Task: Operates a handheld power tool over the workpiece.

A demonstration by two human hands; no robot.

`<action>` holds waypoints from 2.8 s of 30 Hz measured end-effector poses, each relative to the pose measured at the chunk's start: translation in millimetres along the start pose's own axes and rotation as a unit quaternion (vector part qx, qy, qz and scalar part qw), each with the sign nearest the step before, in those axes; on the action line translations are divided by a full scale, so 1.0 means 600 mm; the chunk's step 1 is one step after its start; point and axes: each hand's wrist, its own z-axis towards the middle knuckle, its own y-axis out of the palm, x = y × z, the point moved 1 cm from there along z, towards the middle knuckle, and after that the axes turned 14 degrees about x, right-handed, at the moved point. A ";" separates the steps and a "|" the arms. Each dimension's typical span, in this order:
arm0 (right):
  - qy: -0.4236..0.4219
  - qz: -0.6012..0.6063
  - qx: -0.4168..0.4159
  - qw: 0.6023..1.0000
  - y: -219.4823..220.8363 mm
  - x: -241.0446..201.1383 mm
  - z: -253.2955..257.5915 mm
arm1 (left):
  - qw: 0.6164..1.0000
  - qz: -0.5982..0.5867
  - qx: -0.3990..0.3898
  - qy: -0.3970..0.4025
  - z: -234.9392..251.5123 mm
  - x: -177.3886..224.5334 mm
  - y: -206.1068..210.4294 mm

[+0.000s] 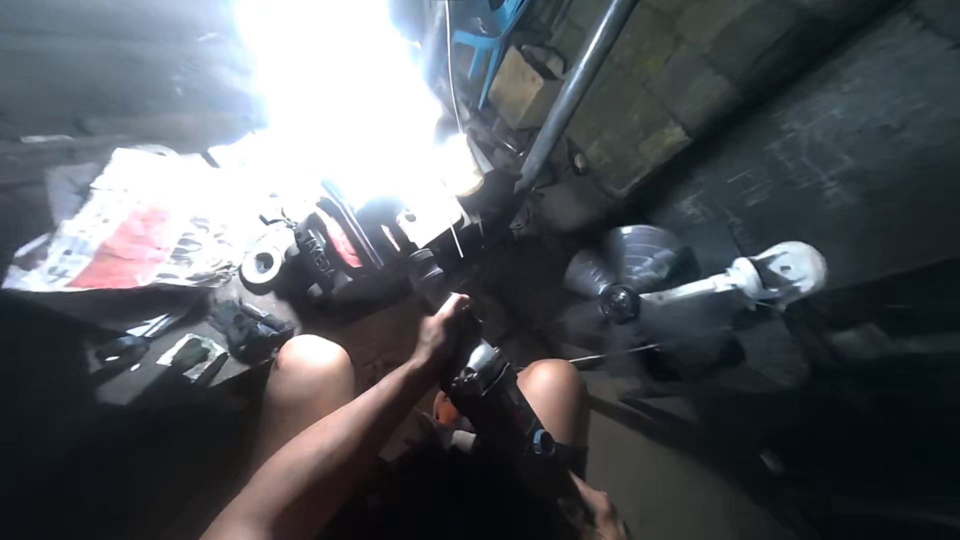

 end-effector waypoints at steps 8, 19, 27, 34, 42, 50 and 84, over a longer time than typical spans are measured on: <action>-0.080 -0.046 0.006 0.996 0.008 0.040 0.000 | 0.995 -0.098 -0.018 -0.017 -0.039 0.006 -0.027; -0.049 -0.037 0.004 0.998 0.004 0.024 -0.003 | 0.997 -0.032 -0.072 0.020 -0.018 -0.002 -0.014; -0.040 -0.012 0.006 0.999 0.004 0.002 -0.002 | 0.999 -0.004 -0.039 0.024 0.014 -0.017 -0.004; -0.004 -0.017 0.030 0.999 0.004 -0.017 -0.002 | 0.994 0.042 0.089 0.043 0.024 -0.010 0.019; -0.039 -0.011 0.018 0.999 0.006 0.008 -0.007 | 0.997 0.065 -0.027 0.035 -0.010 -0.001 -0.006; -0.085 -0.023 0.016 0.996 0.010 0.035 -0.004 | 0.996 -0.078 -0.045 0.002 -0.032 -0.005 -0.025; -0.053 0.004 0.016 0.998 0.005 0.038 -0.011 | 0.873 0.424 -0.035 0.237 -0.037 0.013 -0.010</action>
